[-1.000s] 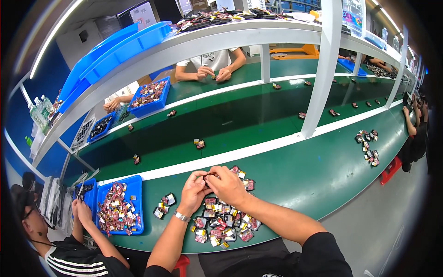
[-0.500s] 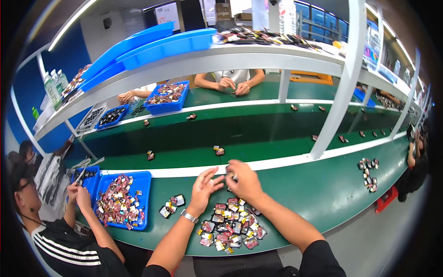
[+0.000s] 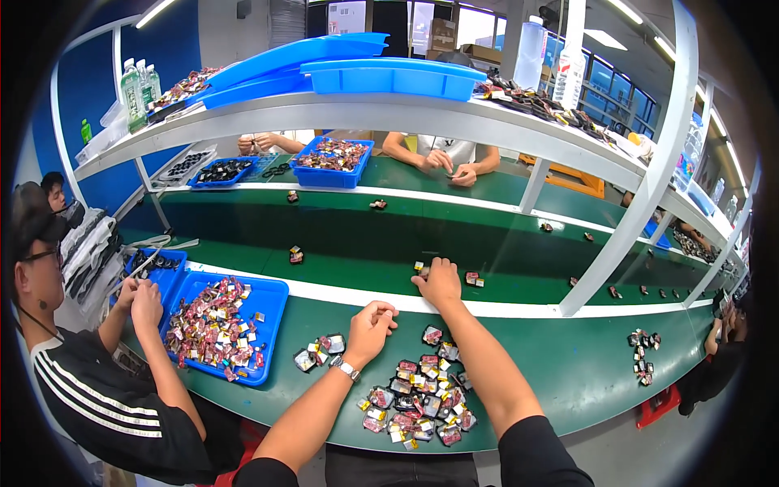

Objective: Sorting or checking small colorful mechanical or electronic components at a factory workbench.

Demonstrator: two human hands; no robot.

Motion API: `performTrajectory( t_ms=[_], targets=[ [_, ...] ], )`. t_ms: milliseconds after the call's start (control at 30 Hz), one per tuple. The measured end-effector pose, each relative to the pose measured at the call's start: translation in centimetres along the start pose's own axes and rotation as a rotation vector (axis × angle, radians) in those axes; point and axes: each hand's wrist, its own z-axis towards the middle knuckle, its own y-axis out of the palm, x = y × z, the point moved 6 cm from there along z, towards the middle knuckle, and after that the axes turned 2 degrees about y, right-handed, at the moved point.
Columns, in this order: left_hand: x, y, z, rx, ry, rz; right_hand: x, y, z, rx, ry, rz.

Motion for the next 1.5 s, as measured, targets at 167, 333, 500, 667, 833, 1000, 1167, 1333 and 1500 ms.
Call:
performTrajectory(
  t_ms=[167,333,500,667,833,1000,1167,1333,1500],
  targets=[
    [0.0,-0.2,0.2,-0.01,-0.017,-0.01,0.5,-1.3,-1.2,-0.076,-0.184,0.624],
    [0.1,-0.4,0.6,-0.002,-0.018,0.038,0.7,-3.4,-6.5,-0.122,-0.134,0.622],
    [0.2,1.3,0.2,-0.137,-0.046,-0.093,1.4,-4.4,-7.9,-0.328,-0.007,1.191],
    [1.2,3.4,-1.9,-0.435,-0.249,-0.372,0.1,-5.9,-12.2,-0.248,-0.201,0.882],
    [1.7,4.4,-2.3,-0.447,-0.32,-0.44,-0.5,-7.1,-13.6,-0.159,-0.17,0.849],
    [0.8,4.0,-2.3,-0.436,-0.347,-0.467,-1.9,-8.6,-14.6,0.043,-0.393,0.573],
    [1.4,5.2,-2.4,-0.46,-0.333,-0.438,-2.2,-8.2,-14.6,0.097,-0.422,0.349],
    [1.4,4.6,-2.5,-0.432,-0.334,-0.436,-2.5,-8.0,-14.7,0.124,-0.549,0.293],
    [1.1,4.6,-2.3,-0.428,-0.318,-0.44,-1.7,-9.0,-13.9,0.039,-0.628,0.406]
  ],
)
